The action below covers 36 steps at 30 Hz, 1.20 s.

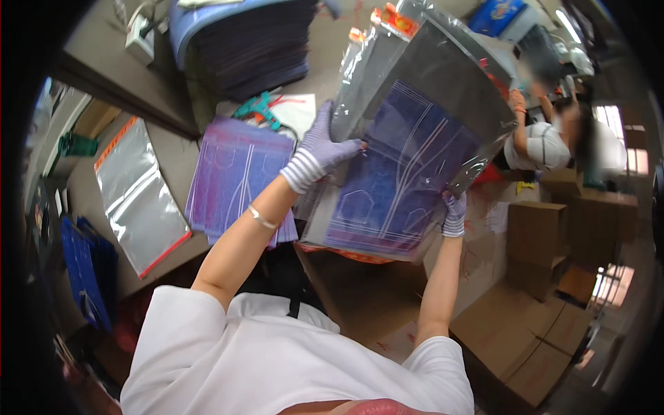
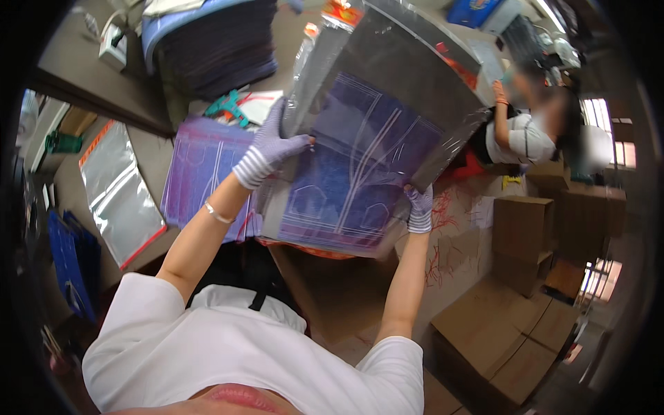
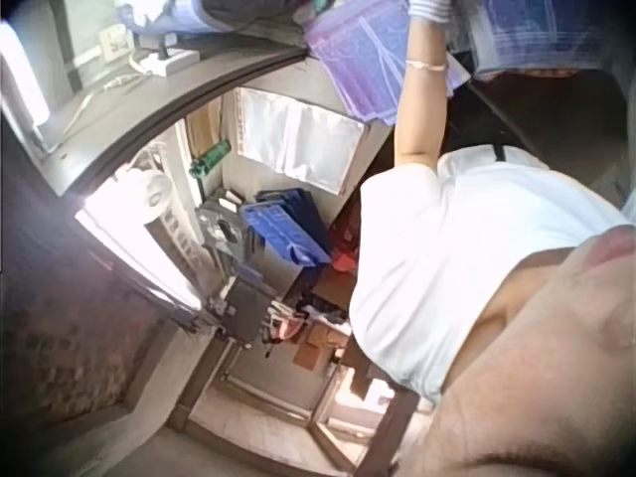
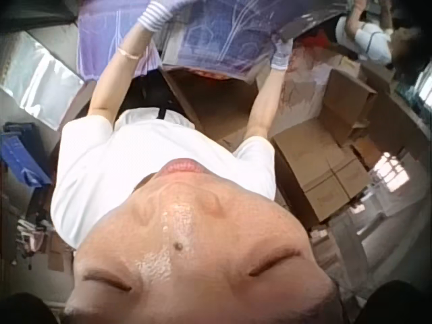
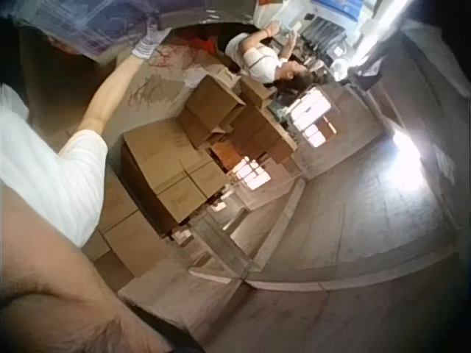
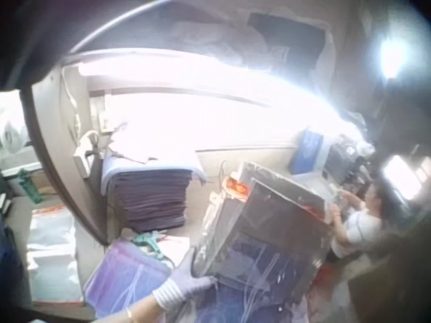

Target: The person is packaging folded shirts into plastic bags and placing them into a cardboard box.

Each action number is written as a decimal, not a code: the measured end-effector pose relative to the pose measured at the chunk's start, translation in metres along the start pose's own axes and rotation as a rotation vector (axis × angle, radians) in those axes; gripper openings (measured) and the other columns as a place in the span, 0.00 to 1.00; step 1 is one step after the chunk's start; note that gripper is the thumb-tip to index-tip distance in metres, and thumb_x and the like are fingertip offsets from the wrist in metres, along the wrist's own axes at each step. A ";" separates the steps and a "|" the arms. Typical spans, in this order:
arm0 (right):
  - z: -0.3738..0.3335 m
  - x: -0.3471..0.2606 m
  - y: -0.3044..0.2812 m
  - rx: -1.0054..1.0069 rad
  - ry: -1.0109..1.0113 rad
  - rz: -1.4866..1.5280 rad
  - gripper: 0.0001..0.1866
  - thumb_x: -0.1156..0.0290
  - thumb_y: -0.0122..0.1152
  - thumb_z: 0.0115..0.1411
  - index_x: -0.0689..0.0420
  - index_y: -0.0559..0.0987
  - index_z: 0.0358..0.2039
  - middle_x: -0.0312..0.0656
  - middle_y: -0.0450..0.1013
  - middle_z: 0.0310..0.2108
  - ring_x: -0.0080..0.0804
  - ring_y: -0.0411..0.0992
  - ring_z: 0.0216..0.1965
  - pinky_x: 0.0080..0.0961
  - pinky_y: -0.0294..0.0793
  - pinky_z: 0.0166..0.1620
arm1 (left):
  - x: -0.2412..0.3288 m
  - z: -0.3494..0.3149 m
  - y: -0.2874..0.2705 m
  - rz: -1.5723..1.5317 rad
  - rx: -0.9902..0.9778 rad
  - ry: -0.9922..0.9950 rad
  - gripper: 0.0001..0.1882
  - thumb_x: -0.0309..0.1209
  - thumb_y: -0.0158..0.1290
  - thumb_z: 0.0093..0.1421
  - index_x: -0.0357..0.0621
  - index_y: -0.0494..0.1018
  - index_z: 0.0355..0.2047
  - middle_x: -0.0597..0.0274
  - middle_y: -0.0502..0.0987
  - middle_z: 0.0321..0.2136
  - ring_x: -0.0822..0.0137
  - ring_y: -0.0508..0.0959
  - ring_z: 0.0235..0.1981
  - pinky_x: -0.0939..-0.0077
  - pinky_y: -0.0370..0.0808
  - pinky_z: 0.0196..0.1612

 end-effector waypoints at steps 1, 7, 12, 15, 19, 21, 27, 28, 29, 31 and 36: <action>0.003 -0.014 0.003 0.042 -0.161 0.024 0.28 0.60 0.69 0.46 0.58 0.67 0.44 0.36 0.68 0.37 0.24 0.66 0.38 0.21 0.67 0.43 | 0.019 0.004 -0.010 -0.032 -0.042 0.093 0.55 0.35 0.65 0.37 0.29 0.42 0.58 0.44 0.63 0.50 0.59 0.65 0.51 0.74 0.62 0.53; 0.032 -0.074 0.057 -0.173 -0.285 0.414 0.21 0.71 0.64 0.50 0.60 0.67 0.43 0.40 0.71 0.35 0.27 0.72 0.32 0.18 0.73 0.35 | 0.071 0.038 -0.076 0.016 -0.377 0.301 0.59 0.34 0.64 0.38 0.38 0.34 0.61 0.51 0.53 0.57 0.63 0.52 0.59 0.75 0.49 0.60; 0.053 -0.009 0.059 -0.051 -0.155 0.285 0.23 0.70 0.65 0.49 0.59 0.67 0.44 0.38 0.71 0.35 0.23 0.70 0.31 0.19 0.71 0.34 | 0.036 0.080 -0.091 0.048 -0.686 0.098 0.63 0.47 0.66 0.36 0.40 0.36 0.62 0.52 0.50 0.60 0.63 0.48 0.61 0.74 0.47 0.60; 0.055 -0.015 0.094 -0.099 -0.157 0.055 0.31 0.64 0.70 0.44 0.59 0.66 0.47 0.38 0.70 0.37 0.25 0.66 0.38 0.22 0.68 0.43 | 0.012 0.086 -0.113 0.116 -0.570 0.234 0.68 0.48 0.67 0.30 0.41 0.33 0.62 0.48 0.47 0.61 0.61 0.47 0.62 0.74 0.47 0.60; 0.038 -0.023 0.114 -0.116 0.008 0.058 0.35 0.63 0.70 0.43 0.58 0.65 0.49 0.39 0.70 0.39 0.30 0.66 0.42 0.26 0.67 0.47 | -0.025 0.089 -0.122 0.191 -0.656 0.210 0.66 0.50 0.68 0.26 0.40 0.41 0.61 0.47 0.59 0.54 0.58 0.58 0.56 0.70 0.53 0.59; 0.015 -0.017 0.113 -0.069 -0.651 -0.711 0.34 0.65 0.69 0.45 0.58 0.64 0.51 0.42 0.69 0.41 0.35 0.65 0.46 0.30 0.66 0.49 | -0.012 0.067 -0.112 0.346 -0.703 0.197 0.55 0.51 0.65 0.31 0.36 0.53 0.56 0.50 0.64 0.51 0.54 0.61 0.53 0.65 0.53 0.59; 0.015 0.011 0.132 0.070 -0.553 -0.689 0.32 0.65 0.68 0.45 0.58 0.65 0.50 0.42 0.69 0.42 0.36 0.65 0.47 0.30 0.66 0.49 | -0.046 0.073 -0.106 0.302 -0.516 0.296 0.27 0.31 0.59 0.42 0.37 0.67 0.44 0.52 0.72 0.40 0.56 0.71 0.43 0.67 0.64 0.51; 0.012 0.015 0.134 0.097 -0.538 -0.685 0.32 0.65 0.68 0.45 0.58 0.65 0.50 0.42 0.69 0.42 0.37 0.64 0.47 0.30 0.66 0.49 | -0.047 0.076 -0.101 0.574 -0.430 0.446 0.25 0.29 0.59 0.42 0.37 0.68 0.43 0.52 0.73 0.39 0.56 0.72 0.41 0.68 0.66 0.49; 0.007 0.017 0.130 0.132 -0.511 -0.683 0.32 0.65 0.68 0.46 0.58 0.65 0.50 0.42 0.69 0.42 0.37 0.64 0.47 0.31 0.66 0.49 | -0.036 0.072 -0.093 0.399 -0.427 0.297 0.23 0.29 0.60 0.41 0.38 0.70 0.41 0.52 0.73 0.39 0.58 0.72 0.40 0.68 0.67 0.47; 0.008 0.014 0.135 0.180 -0.464 -0.647 0.31 0.65 0.67 0.46 0.58 0.65 0.49 0.43 0.69 0.42 0.37 0.64 0.48 0.31 0.66 0.49 | -0.050 0.079 -0.098 0.372 -0.455 0.346 0.23 0.29 0.61 0.41 0.37 0.70 0.40 0.53 0.74 0.38 0.58 0.73 0.40 0.68 0.67 0.47; -0.008 -0.038 0.119 0.010 -0.152 -0.461 0.27 0.66 0.67 0.45 0.58 0.69 0.45 0.43 0.68 0.42 0.35 0.64 0.47 0.28 0.66 0.50 | -0.045 0.090 -0.077 0.116 -0.543 0.246 0.23 0.26 0.63 0.40 0.37 0.68 0.38 0.57 0.75 0.32 0.68 0.74 0.34 0.74 0.72 0.41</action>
Point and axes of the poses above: each hand's wrist, its own z-axis towards the middle knuckle, its own y-axis out of the palm, x = y × z, the point moved 2 cm from there along z, towards the middle knuckle
